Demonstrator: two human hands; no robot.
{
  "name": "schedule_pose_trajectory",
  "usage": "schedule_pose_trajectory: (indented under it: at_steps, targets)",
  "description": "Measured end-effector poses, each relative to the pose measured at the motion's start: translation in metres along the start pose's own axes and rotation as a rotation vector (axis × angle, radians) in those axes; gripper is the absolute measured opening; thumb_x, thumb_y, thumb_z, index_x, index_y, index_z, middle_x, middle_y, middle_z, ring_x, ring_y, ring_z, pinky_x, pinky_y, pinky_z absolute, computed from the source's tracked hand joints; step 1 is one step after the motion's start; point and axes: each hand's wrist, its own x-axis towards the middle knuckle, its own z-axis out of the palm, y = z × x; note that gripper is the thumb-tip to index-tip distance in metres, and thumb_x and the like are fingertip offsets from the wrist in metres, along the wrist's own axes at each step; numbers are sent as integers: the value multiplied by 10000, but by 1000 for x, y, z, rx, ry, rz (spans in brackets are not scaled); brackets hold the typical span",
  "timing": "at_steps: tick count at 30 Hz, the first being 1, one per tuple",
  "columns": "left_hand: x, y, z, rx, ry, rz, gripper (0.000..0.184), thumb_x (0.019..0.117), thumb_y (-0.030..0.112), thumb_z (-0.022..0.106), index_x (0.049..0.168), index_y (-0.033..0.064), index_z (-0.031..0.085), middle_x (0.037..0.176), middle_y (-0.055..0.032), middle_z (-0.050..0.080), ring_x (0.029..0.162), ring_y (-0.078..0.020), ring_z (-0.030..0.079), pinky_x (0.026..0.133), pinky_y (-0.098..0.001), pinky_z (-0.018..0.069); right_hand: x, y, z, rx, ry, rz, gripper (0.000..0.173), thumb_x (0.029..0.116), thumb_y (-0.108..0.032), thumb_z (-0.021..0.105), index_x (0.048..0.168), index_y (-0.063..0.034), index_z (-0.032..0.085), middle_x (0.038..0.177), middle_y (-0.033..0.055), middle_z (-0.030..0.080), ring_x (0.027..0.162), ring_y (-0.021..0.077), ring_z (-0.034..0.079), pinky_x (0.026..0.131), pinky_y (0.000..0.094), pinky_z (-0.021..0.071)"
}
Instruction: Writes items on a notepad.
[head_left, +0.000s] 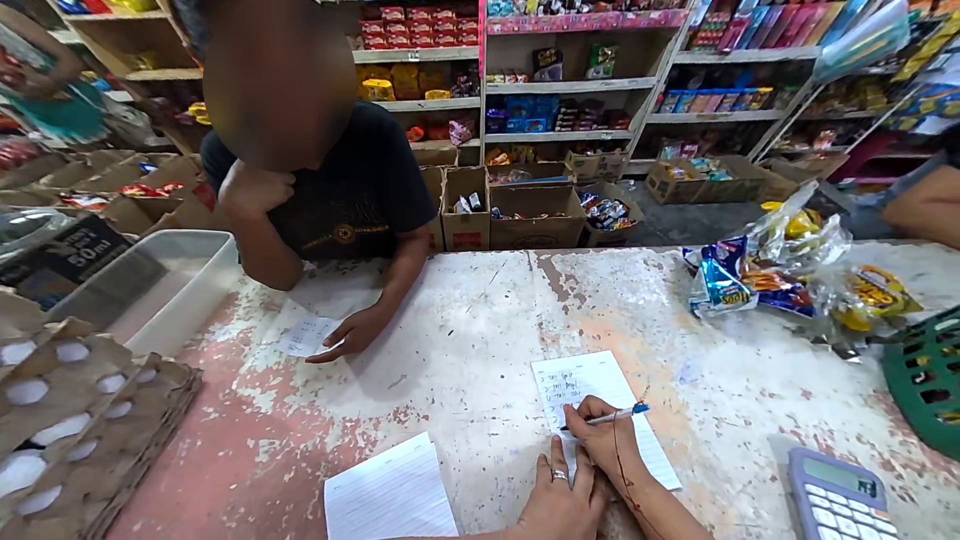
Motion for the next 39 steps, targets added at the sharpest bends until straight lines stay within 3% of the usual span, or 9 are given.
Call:
schedule_pose_trajectory:
  at_steps: [5,12,17,25,29,32,34,37,39]
  targets:
    - [2,-2,0,17,-15,-13,810,993,611,501,1538,18,408,1640,-303,235,1501,-558,201,1106,-725,314,1,-8,-6,-174,-85,23,261,907,-200,684,717,-46,592,620,-29,514,582,33,477,577,239,403]
    - [5,-3,4,82,29,-47,909,948,707,475,1616,116,297,1663,-285,188,1498,-537,237,1104,-678,346,10,-2,-24,10,-17,120,256,927,-185,729,743,-65,597,618,-57,591,553,-7,572,585,184,506]
    - [7,-7,14,107,158,19,890,946,696,487,1551,47,412,1618,-322,277,1518,-458,273,1175,-633,296,7,2,-19,-2,-29,70,281,924,-192,702,691,-96,579,594,-77,557,543,-19,539,566,179,469]
    - [7,-9,15,132,141,23,920,943,728,449,1571,58,380,1622,-332,251,1515,-471,269,1182,-615,300,10,3,-16,-2,-26,66,305,917,-191,721,667,-98,572,578,-77,556,536,-25,535,557,170,461]
    - [7,-10,19,154,179,38,917,940,736,435,1574,76,384,1629,-315,256,1510,-472,280,1171,-623,312,9,3,-17,-61,-56,62,312,903,-195,689,645,-116,534,582,-85,482,538,-11,455,547,196,390]
    - [8,-10,17,151,155,33,917,940,736,436,1584,87,369,1640,-308,234,1517,-465,266,1177,-615,303,9,1,-19,-43,-51,64,305,898,-170,695,643,-116,538,571,-87,494,524,-23,478,534,177,420]
    - [9,-11,18,151,165,37,916,934,746,433,1584,103,377,1637,-307,246,1516,-463,273,1172,-621,307,7,0,-18,-75,-49,61,313,904,-177,674,634,-122,524,574,-91,462,538,-15,437,539,192,370]
    - [11,-12,20,154,170,39,920,925,759,430,1591,127,373,1638,-300,250,1511,-464,282,1166,-620,312,7,-2,-21,-72,-53,89,307,909,-197,692,652,-117,544,583,-85,486,543,-11,460,551,195,392]
    - [11,-12,18,149,143,33,925,930,758,424,1604,131,341,1651,-294,220,1520,-462,261,1175,-621,290,9,-2,-25,25,-8,111,285,910,-143,724,674,-87,575,584,-63,560,534,-12,542,559,175,477]
